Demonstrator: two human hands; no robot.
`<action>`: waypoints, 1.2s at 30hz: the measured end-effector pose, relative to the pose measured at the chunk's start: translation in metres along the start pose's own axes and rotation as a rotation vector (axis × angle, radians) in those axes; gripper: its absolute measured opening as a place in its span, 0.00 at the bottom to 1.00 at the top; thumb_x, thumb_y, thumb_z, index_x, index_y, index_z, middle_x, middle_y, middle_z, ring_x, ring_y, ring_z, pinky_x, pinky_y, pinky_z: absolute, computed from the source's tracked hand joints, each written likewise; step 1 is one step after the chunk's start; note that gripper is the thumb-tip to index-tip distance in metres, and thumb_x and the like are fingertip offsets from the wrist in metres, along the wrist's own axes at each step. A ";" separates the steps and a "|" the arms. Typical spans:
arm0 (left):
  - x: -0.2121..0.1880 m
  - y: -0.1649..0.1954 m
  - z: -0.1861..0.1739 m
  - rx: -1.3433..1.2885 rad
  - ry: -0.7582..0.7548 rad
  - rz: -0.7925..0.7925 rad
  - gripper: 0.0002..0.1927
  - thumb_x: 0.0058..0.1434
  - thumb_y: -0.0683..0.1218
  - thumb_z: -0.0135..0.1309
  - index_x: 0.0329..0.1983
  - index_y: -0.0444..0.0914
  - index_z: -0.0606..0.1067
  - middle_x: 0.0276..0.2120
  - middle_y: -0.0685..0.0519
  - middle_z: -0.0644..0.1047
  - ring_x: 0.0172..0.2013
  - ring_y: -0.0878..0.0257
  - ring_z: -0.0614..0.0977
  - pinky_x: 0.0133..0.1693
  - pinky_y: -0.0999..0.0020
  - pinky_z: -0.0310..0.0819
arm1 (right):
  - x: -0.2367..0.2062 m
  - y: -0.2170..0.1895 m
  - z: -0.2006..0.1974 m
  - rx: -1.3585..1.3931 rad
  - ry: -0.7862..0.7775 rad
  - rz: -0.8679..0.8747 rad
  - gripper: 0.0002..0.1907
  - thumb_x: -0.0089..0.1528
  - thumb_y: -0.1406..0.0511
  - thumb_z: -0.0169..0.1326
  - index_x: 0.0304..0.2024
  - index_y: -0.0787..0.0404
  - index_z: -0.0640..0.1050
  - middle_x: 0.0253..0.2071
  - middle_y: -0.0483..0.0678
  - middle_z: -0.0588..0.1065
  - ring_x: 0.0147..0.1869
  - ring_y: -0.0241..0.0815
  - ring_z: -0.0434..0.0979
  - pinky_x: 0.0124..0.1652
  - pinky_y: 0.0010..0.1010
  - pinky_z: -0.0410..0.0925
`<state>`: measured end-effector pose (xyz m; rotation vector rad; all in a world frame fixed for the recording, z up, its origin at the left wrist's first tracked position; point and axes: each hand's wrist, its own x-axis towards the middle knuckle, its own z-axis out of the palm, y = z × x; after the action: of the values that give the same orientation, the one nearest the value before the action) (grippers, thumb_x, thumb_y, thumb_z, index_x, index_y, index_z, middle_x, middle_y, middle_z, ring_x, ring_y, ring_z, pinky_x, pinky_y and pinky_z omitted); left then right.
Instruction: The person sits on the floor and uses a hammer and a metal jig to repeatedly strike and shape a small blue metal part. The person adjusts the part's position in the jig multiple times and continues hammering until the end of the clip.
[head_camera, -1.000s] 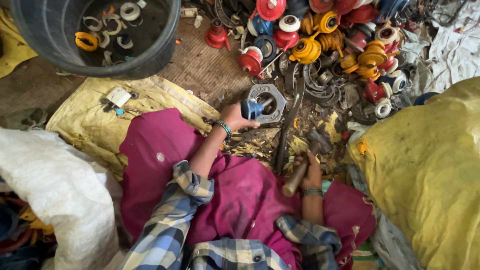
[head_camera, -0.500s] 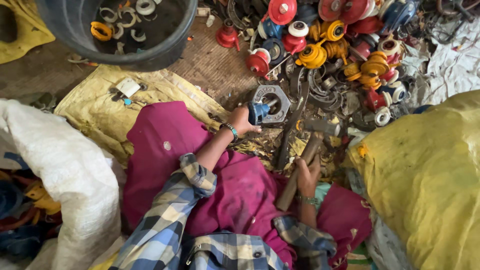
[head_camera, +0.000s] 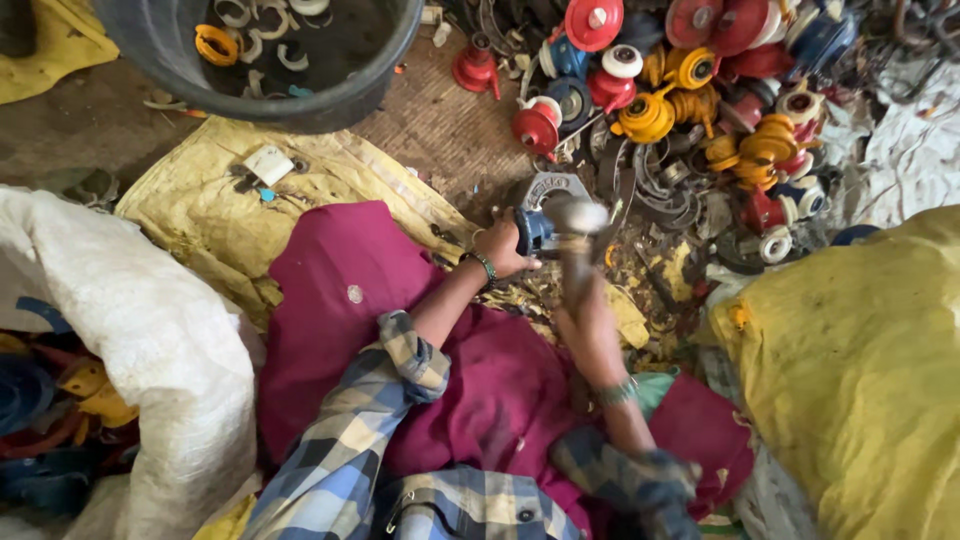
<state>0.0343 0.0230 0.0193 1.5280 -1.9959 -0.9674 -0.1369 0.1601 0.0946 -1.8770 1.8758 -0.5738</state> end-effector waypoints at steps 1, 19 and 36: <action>0.001 -0.001 0.001 -0.089 0.001 0.025 0.64 0.34 0.65 0.75 0.66 0.29 0.56 0.59 0.34 0.70 0.55 0.41 0.77 0.54 0.51 0.73 | 0.008 0.005 0.007 0.011 -0.137 0.082 0.28 0.65 0.62 0.57 0.62 0.66 0.63 0.42 0.63 0.78 0.39 0.61 0.82 0.37 0.45 0.73; 0.003 -0.003 0.015 -0.053 -0.090 -0.125 0.71 0.37 0.64 0.75 0.71 0.22 0.49 0.58 0.29 0.71 0.55 0.40 0.79 0.55 0.53 0.75 | 0.005 -0.027 -0.046 -0.219 0.293 -0.218 0.21 0.60 0.67 0.58 0.53 0.61 0.66 0.41 0.62 0.76 0.38 0.58 0.79 0.39 0.46 0.74; 0.004 0.002 0.017 -0.026 -0.077 -0.125 0.70 0.37 0.62 0.76 0.71 0.23 0.49 0.60 0.28 0.68 0.54 0.39 0.78 0.54 0.52 0.74 | -0.006 -0.064 -0.097 0.567 0.603 -0.225 0.23 0.67 0.67 0.61 0.58 0.58 0.63 0.39 0.51 0.75 0.35 0.38 0.77 0.34 0.32 0.75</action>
<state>0.0195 0.0236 0.0096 1.6415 -1.9504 -1.1129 -0.1391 0.1651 0.2107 -1.6293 1.5599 -1.6984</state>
